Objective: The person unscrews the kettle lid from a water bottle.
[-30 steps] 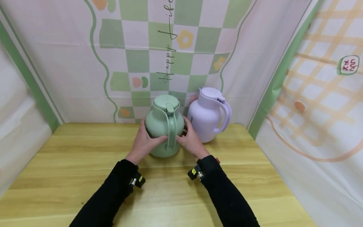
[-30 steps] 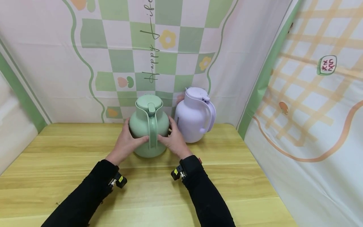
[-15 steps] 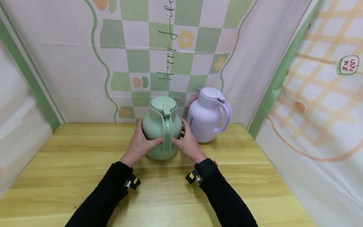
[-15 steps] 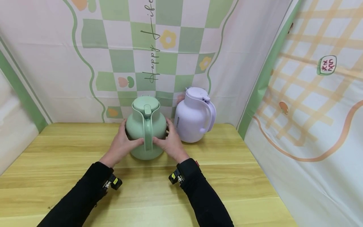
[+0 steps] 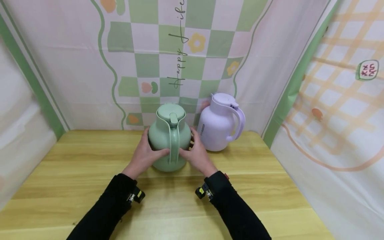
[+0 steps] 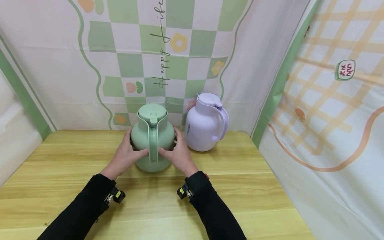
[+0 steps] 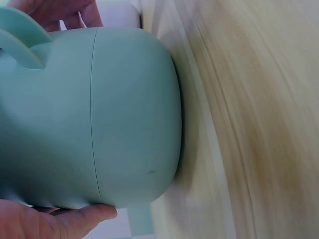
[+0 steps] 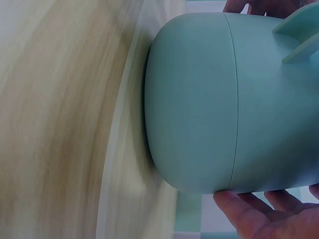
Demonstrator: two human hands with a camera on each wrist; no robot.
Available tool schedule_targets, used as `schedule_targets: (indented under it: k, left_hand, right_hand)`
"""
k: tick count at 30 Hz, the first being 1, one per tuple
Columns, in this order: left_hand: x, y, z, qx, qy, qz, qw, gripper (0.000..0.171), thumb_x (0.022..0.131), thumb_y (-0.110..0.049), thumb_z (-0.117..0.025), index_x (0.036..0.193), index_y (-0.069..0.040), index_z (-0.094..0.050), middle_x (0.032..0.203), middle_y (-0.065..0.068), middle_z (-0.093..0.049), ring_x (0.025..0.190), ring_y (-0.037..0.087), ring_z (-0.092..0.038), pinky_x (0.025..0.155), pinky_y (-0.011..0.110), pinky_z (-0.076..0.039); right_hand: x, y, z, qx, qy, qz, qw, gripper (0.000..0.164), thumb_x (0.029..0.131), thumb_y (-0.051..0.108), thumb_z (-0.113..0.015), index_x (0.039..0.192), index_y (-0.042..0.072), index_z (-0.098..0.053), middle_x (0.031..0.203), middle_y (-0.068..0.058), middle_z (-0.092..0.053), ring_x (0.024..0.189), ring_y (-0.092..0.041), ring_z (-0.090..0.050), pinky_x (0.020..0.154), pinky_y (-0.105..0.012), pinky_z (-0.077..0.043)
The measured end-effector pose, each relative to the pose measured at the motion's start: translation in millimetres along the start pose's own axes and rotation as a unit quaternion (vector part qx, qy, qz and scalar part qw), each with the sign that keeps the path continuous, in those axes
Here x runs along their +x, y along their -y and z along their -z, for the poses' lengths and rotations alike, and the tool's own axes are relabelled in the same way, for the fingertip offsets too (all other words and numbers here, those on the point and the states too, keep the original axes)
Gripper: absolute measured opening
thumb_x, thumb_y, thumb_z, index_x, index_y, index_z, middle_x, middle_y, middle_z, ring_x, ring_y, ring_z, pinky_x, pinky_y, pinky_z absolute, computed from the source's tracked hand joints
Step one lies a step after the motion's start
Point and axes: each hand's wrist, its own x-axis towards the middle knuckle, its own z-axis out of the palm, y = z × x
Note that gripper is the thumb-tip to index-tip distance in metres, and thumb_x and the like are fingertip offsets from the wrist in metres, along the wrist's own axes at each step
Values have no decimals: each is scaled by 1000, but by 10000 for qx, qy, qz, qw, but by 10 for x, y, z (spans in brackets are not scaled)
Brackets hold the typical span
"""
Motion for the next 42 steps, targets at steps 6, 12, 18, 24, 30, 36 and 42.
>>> schedule_targets:
  k: [6,12,18,24,30,36,42]
  left_hand:
    - [-64,-2,49,94,55,22,9999,118,79,-41,-92,166,-18,-15,159,13,-41,142,35,-47,115,60,-40]
    - [-134,-20,90,20,130,20,9999,117,79,-41,-92,166,-19,-16,159,12,-41,141,34,-47,115,60,-40]
    - [-202,-47,127,70,131,119,9998,118,79,-39,-92,166,-18,-14,159,13,-40,142,34,-46,116,60,-39]
    - [-249,-39,157,106,150,74,9998,119,78,-38,-93,166,-18,-14,158,14,-41,141,35,-47,116,61,-39]
    - [-295,-44,176,115,191,53,9997,121,78,-37,-93,167,-17,-13,157,15,-42,140,35,-48,115,61,-39]
    - [-342,-61,185,133,227,31,9997,124,78,-37,-93,167,-16,-11,159,16,-40,142,36,-46,116,61,-38]
    - [-381,-75,192,133,215,-37,9997,123,77,-35,-94,167,-15,-12,160,16,-40,144,36,-45,117,61,-37]
  right_hand:
    - [-57,42,-58,18,-66,36,10000,106,86,39,-85,166,24,-18,165,-9,-33,145,-33,-43,113,-53,-46]
    - [-135,67,-106,-106,-87,-4,9999,106,86,41,-84,167,24,-16,163,-13,-36,143,-36,-45,108,-54,-50]
    - [-188,97,-151,-93,-129,41,9999,108,85,42,-86,166,26,-17,161,-10,-38,144,-33,-45,109,-54,-49]
    - [-242,119,-186,-133,-154,123,9997,107,84,43,-86,166,25,-19,159,-7,-40,142,-31,-46,111,-54,-47]
    - [-290,139,-226,-243,-217,54,9995,109,83,44,-86,166,21,-20,159,-7,-39,141,-30,-47,111,-53,-48]
    - [-336,154,-246,-128,-229,18,9997,109,82,40,-87,166,22,-20,158,-10,-40,138,-35,-49,105,-55,-52]
    - [-378,173,-254,-110,-220,-66,9997,110,81,40,-87,166,25,-19,157,-9,-40,137,-35,-50,103,-54,-53]
